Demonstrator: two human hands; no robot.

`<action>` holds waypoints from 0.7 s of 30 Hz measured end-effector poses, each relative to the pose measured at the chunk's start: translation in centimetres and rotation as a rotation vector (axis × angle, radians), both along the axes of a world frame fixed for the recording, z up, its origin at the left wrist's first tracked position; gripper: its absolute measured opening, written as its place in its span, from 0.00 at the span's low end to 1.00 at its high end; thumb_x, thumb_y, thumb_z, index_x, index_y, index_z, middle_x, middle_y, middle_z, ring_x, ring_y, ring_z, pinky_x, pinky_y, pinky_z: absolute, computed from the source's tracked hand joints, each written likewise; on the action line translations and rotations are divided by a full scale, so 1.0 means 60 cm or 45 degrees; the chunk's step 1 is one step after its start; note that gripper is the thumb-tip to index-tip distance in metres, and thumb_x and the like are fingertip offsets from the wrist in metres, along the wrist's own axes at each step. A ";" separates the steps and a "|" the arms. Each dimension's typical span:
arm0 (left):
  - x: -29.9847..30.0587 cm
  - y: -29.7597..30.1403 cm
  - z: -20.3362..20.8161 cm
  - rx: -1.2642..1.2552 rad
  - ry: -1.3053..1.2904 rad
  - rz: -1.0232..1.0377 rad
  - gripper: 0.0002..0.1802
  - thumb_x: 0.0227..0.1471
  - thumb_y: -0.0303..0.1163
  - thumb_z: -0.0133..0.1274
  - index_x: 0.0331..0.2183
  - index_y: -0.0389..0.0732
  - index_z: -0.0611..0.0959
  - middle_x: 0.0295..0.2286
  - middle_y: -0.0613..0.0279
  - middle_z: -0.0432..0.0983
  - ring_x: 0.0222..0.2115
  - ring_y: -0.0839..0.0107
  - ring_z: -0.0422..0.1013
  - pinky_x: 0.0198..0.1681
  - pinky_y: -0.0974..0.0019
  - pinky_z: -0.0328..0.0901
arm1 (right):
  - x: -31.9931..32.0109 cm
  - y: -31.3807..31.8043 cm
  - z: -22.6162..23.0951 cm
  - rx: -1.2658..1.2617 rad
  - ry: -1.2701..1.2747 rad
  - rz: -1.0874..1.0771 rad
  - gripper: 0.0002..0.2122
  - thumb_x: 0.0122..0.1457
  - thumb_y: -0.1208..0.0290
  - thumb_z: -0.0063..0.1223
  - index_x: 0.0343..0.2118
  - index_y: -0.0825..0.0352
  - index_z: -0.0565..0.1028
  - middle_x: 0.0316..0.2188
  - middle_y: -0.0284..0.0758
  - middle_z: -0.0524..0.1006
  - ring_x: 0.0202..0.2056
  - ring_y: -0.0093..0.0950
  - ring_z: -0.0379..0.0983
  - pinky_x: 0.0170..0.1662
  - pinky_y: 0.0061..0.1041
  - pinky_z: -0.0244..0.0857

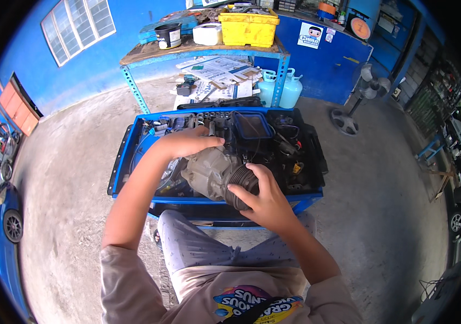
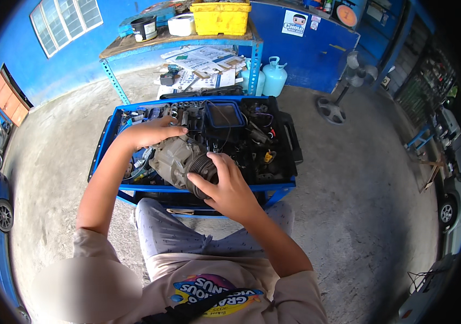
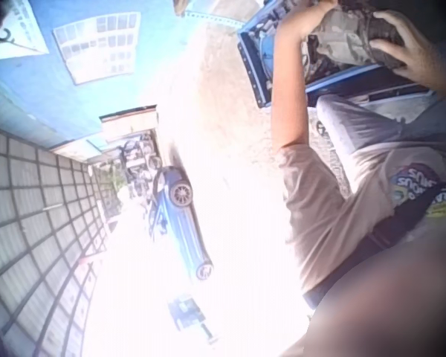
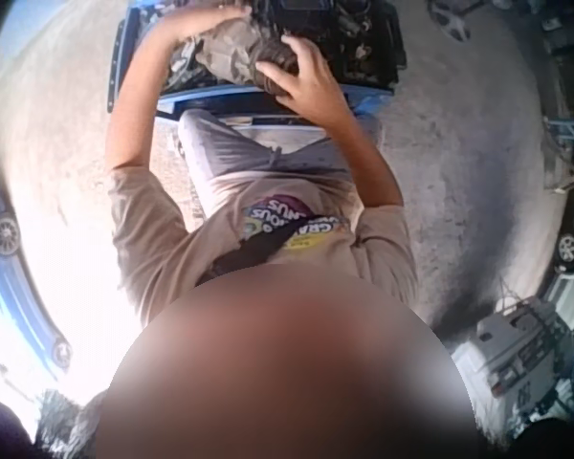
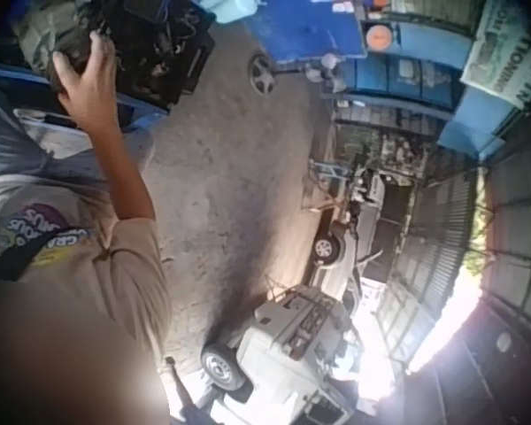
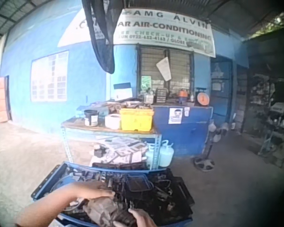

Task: The person handles a car alternator, rotating it and placing it on a shelf. They then pick up a black cylindrical container, remove a small metal part, and place it into a black plastic tray on a blue tool cart.

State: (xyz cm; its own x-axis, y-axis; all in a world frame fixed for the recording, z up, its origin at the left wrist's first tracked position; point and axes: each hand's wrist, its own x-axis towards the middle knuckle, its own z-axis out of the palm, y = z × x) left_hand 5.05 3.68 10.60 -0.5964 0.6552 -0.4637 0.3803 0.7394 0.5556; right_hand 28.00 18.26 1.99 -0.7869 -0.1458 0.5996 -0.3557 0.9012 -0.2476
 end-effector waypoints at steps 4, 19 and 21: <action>0.025 -0.019 0.024 -0.003 -0.120 0.169 0.49 0.46 0.67 0.53 0.57 0.38 0.72 0.53 0.42 0.70 0.55 0.50 0.68 0.51 0.43 0.66 | -0.011 0.002 -0.002 0.143 0.082 -0.009 0.27 0.41 0.72 0.71 0.48 0.45 0.78 0.57 0.42 0.61 0.57 0.47 0.63 0.56 0.44 0.66; 0.132 -0.104 -0.025 0.645 -0.173 0.968 0.58 0.43 0.45 0.65 0.66 0.48 0.48 0.58 0.49 0.46 0.57 0.48 0.58 0.46 0.42 0.69 | -0.020 -0.016 0.020 0.752 0.414 0.323 0.17 0.55 0.59 0.56 0.48 0.36 0.71 0.54 0.27 0.65 0.57 0.37 0.62 0.50 0.39 0.67; 0.163 -0.121 -0.031 0.749 -0.359 1.083 0.63 0.43 0.44 0.64 0.68 0.51 0.39 0.62 0.48 0.46 0.59 0.48 0.56 0.48 0.34 0.65 | -0.015 -0.025 0.014 0.831 0.461 0.383 0.17 0.56 0.59 0.54 0.49 0.52 0.70 0.55 0.25 0.64 0.58 0.31 0.60 0.50 0.34 0.65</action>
State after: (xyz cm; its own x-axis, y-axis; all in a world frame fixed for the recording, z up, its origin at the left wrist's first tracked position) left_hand 14.80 -3.57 8.76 -0.8831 0.2407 -0.4027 -0.3311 0.2883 0.8984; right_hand 27.08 16.76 2.85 -0.4309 -0.7300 0.5305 -0.5636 0.6768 0.4736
